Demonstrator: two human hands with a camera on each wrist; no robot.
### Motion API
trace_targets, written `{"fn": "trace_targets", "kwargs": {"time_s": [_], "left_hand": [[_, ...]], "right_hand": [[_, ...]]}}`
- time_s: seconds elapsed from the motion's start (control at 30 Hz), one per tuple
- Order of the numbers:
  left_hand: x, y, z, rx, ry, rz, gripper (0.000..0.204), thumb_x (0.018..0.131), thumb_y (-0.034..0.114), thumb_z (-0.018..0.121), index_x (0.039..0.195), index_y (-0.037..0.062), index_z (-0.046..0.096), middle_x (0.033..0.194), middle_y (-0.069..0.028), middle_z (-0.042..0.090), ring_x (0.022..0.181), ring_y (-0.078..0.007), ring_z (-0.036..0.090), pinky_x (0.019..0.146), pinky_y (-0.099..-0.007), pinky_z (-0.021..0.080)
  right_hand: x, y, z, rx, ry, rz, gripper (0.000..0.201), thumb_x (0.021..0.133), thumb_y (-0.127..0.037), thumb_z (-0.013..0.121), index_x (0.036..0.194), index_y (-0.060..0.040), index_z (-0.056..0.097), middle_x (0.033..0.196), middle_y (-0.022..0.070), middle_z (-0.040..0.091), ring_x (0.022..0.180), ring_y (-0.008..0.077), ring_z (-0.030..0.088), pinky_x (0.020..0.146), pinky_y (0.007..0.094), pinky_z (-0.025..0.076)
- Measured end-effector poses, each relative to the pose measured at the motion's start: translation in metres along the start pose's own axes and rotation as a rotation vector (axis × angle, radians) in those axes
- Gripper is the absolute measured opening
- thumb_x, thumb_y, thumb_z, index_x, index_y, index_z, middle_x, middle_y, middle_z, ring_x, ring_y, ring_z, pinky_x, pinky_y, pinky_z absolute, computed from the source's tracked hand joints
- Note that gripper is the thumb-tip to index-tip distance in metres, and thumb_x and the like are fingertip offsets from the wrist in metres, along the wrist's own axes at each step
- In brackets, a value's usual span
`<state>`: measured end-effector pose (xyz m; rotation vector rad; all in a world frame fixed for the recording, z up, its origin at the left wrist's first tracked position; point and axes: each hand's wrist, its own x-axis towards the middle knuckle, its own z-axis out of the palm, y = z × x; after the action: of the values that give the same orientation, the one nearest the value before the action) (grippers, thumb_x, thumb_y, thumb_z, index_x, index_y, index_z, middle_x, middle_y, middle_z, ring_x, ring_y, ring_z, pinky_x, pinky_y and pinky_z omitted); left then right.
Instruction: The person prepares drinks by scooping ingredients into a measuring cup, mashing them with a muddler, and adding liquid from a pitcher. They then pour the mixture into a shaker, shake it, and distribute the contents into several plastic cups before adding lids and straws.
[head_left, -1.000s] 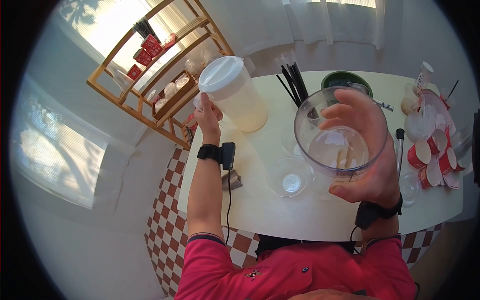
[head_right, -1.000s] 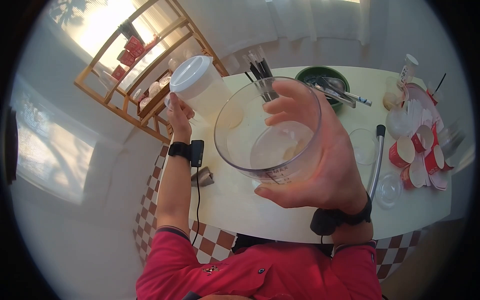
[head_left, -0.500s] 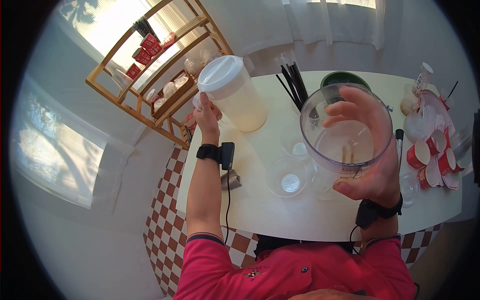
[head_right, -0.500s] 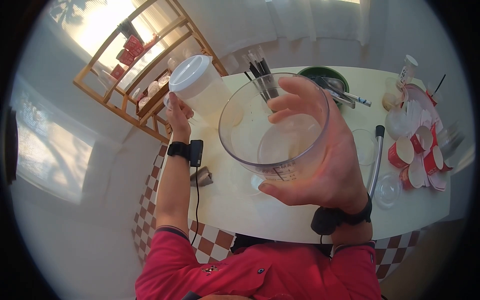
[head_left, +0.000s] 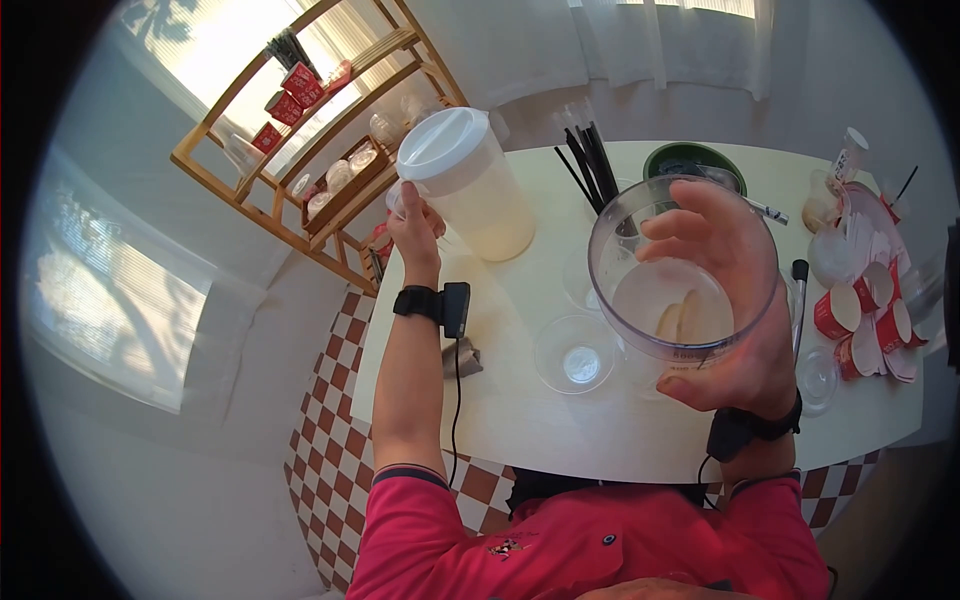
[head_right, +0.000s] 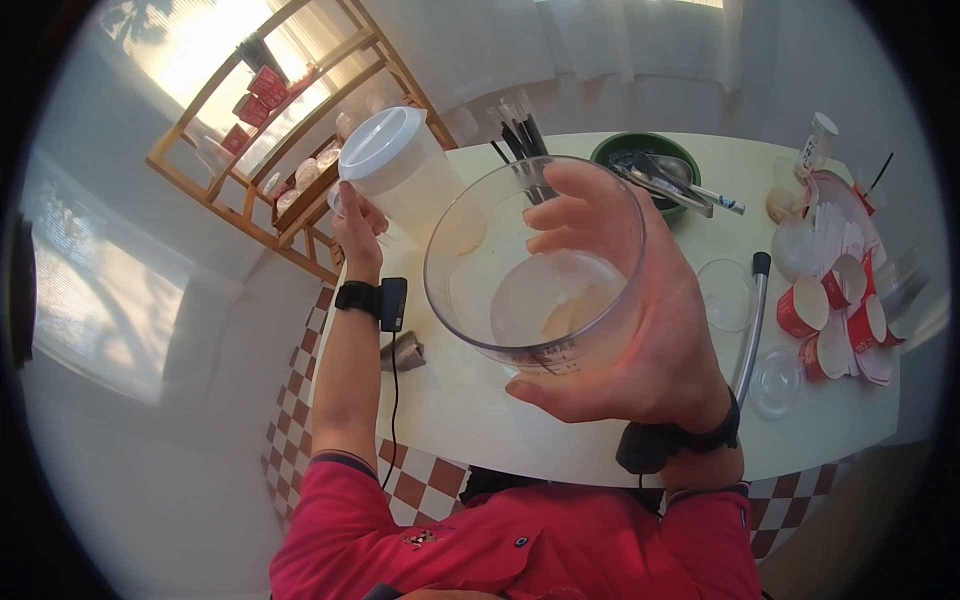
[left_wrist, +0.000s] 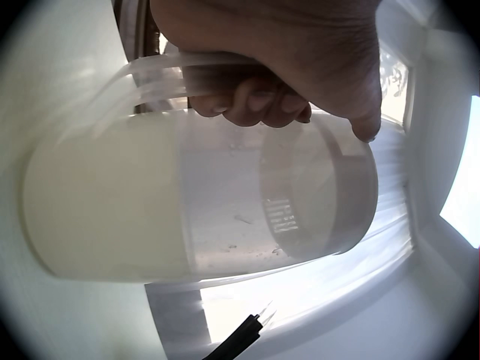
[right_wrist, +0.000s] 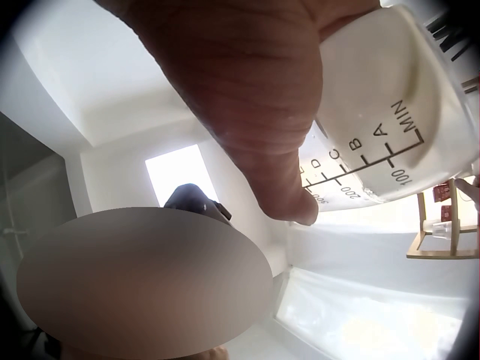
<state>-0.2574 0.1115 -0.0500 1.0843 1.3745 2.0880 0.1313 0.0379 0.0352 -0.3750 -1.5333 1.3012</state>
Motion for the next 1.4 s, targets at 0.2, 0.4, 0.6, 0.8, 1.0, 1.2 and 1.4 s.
{"fn": "trace_targets", "kwargs": {"time_s": [0.2, 0.4, 0.6, 0.8, 1.0, 1.2, 1.4], "left_hand": [[-0.0004, 0.001, 0.0005, 0.003, -0.001, -0.004, 0.055, 0.096, 0.054, 0.062, 0.064, 0.0144, 0.043, 0.051, 0.0035, 0.039, 0.042, -0.0088, 0.038, 0.041, -0.0262, 0.031], [0.0, -0.0005, -0.0003, 0.004, 0.002, -0.003, 0.056, 0.096, 0.054, 0.062, 0.062, 0.0147, 0.042, 0.051, 0.0037, 0.038, 0.042, -0.0086, 0.037, 0.041, -0.026, 0.03], [-0.0004, 0.0, -0.0005, 0.013, -0.009, 0.007, 0.056, 0.096, 0.054, 0.062, 0.062, 0.0148, 0.042, 0.051, 0.0034, 0.039, 0.043, -0.0086, 0.038, 0.041, -0.026, 0.03], [-0.0012, 0.001, 0.0003, 0.016, -0.002, 0.005, 0.056, 0.096, 0.054, 0.062, 0.062, 0.0147, 0.042, 0.052, 0.0032, 0.039, 0.043, -0.0088, 0.038, 0.041, -0.026, 0.031], [-0.0005, -0.0009, -0.0009, 0.022, -0.005, 0.01, 0.056, 0.096, 0.054, 0.062, 0.063, 0.0141, 0.043, 0.052, 0.0033, 0.039, 0.042, -0.0087, 0.038, 0.041, -0.0259, 0.031], [-0.0009, -0.001, -0.0003, 0.015, -0.002, 0.001, 0.056, 0.096, 0.055, 0.062, 0.064, 0.0135, 0.043, 0.052, 0.0033, 0.039, 0.042, -0.0087, 0.038, 0.041, -0.026, 0.031], [-0.0003, -0.0027, -0.0017, 0.012, -0.006, 0.001, 0.055, 0.097, 0.054, 0.061, 0.064, 0.0133, 0.044, 0.052, 0.0034, 0.038, 0.042, -0.0086, 0.038, 0.041, -0.0259, 0.031]], "right_hand": [[-0.0003, 0.0011, -0.0006, -0.012, 0.019, -0.016, 0.114, 0.049, -0.023, 0.095, 0.145, -0.0001, 0.039, 0.126, 0.0118, 0.055, 0.114, 0.023, 0.055, 0.1, 0.0369, 0.045], [0.0008, 0.0025, 0.0011, -0.038, -0.024, -0.008, 0.115, 0.049, -0.025, 0.094, 0.146, -0.0009, 0.038, 0.125, 0.0129, 0.056, 0.114, 0.0229, 0.056, 0.1, 0.0368, 0.045], [0.0007, 0.0012, 0.0011, -0.082, 0.072, -0.008, 0.119, 0.049, -0.04, 0.092, 0.147, -0.0002, 0.037, 0.124, 0.0138, 0.057, 0.112, 0.0253, 0.059, 0.098, 0.0383, 0.047], [0.0003, 0.0033, 0.0017, -0.016, 0.0, -0.019, 0.114, 0.049, -0.023, 0.095, 0.146, -0.001, 0.039, 0.125, 0.0123, 0.056, 0.115, 0.0224, 0.055, 0.101, 0.0365, 0.045], [0.0, 0.0032, 0.0014, -0.045, -0.05, -0.029, 0.114, 0.05, -0.024, 0.095, 0.146, -0.0003, 0.039, 0.129, 0.0112, 0.054, 0.116, 0.0225, 0.055, 0.101, 0.0367, 0.045], [0.0009, 0.0063, 0.0016, -0.046, -0.021, -0.051, 0.113, 0.05, -0.023, 0.095, 0.146, -0.0006, 0.039, 0.128, 0.0112, 0.055, 0.116, 0.0229, 0.055, 0.1, 0.0365, 0.045], [0.0, 0.0029, 0.0008, -0.022, 0.0, -0.016, 0.114, 0.049, -0.024, 0.095, 0.146, -0.0009, 0.039, 0.126, 0.0123, 0.055, 0.115, 0.0235, 0.055, 0.101, 0.0366, 0.045]]}}
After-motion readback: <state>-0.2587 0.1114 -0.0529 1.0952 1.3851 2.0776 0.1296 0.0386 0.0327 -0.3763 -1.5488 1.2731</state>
